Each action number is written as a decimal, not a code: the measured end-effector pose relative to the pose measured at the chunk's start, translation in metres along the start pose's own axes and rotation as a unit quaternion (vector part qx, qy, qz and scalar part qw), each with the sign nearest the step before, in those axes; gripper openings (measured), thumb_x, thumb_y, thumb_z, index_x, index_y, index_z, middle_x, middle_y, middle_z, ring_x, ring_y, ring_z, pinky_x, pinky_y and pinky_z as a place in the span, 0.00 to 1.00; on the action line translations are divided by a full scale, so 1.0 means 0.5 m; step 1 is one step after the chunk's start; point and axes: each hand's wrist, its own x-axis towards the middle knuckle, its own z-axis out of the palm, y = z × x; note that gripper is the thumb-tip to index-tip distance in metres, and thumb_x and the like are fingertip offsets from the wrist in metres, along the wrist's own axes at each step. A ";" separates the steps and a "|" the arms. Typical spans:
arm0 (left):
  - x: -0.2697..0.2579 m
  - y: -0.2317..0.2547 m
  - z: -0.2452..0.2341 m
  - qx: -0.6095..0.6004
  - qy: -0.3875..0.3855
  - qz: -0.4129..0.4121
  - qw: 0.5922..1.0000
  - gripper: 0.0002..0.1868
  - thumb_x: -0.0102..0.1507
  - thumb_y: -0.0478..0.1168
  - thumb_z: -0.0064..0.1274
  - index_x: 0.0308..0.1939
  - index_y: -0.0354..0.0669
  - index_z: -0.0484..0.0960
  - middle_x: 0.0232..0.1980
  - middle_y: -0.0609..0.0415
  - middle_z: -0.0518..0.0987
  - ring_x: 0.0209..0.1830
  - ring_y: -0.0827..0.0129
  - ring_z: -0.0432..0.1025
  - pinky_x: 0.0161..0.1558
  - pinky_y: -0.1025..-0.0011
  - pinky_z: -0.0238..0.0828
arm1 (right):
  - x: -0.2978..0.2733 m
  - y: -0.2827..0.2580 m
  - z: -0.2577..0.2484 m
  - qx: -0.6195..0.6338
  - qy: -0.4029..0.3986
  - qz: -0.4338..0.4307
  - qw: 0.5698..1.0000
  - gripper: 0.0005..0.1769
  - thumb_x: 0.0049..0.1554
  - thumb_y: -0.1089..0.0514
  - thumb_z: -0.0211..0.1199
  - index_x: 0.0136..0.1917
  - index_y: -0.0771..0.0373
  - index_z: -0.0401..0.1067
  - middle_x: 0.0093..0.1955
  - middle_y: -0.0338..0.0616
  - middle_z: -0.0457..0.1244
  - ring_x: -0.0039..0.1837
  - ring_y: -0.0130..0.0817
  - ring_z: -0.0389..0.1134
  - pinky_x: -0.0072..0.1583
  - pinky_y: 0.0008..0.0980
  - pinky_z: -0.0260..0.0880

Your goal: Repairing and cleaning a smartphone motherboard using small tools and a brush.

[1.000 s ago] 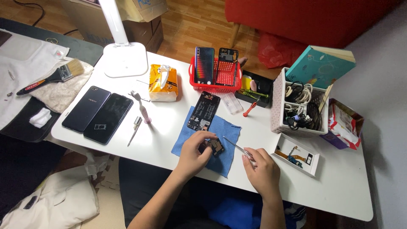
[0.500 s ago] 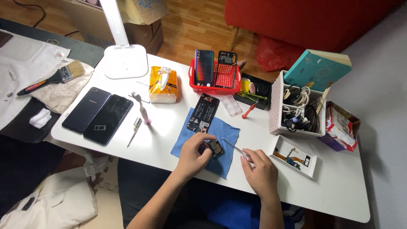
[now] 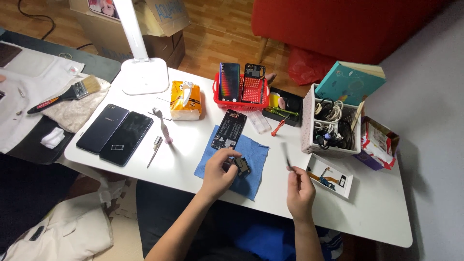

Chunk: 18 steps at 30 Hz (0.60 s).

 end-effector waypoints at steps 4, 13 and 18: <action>0.001 -0.001 -0.001 -0.003 0.016 0.006 1.000 0.16 0.53 0.33 0.46 0.41 0.48 0.85 0.45 0.57 0.83 0.38 0.70 0.75 0.40 0.74 0.73 | -0.045 -0.022 0.022 0.207 -0.130 0.136 0.960 0.13 0.67 0.56 0.51 0.59 0.63 0.70 0.27 0.34 0.53 0.29 0.22 0.52 0.34 0.22 0.52; 0.002 -0.024 0.000 -0.182 0.160 -0.120 0.963 0.10 0.60 0.26 0.53 0.44 0.38 0.83 0.44 0.44 0.82 0.42 0.59 0.77 0.41 0.64 0.81 | 0.028 -0.148 0.063 0.280 -0.196 0.143 0.929 0.11 0.70 0.56 0.42 0.54 0.63 0.62 0.33 0.38 0.52 0.27 0.25 0.52 0.29 0.24 0.57; 0.001 -0.032 0.001 -0.234 0.222 -0.125 0.938 0.09 0.61 0.23 0.52 0.43 0.34 0.80 0.45 0.48 0.78 0.44 0.66 0.74 0.42 0.69 0.81 | 0.144 -0.246 0.108 0.295 -0.251 -0.046 0.921 0.21 0.73 0.51 0.38 0.41 0.60 0.59 0.25 0.40 0.54 0.25 0.30 0.56 0.31 0.23 0.56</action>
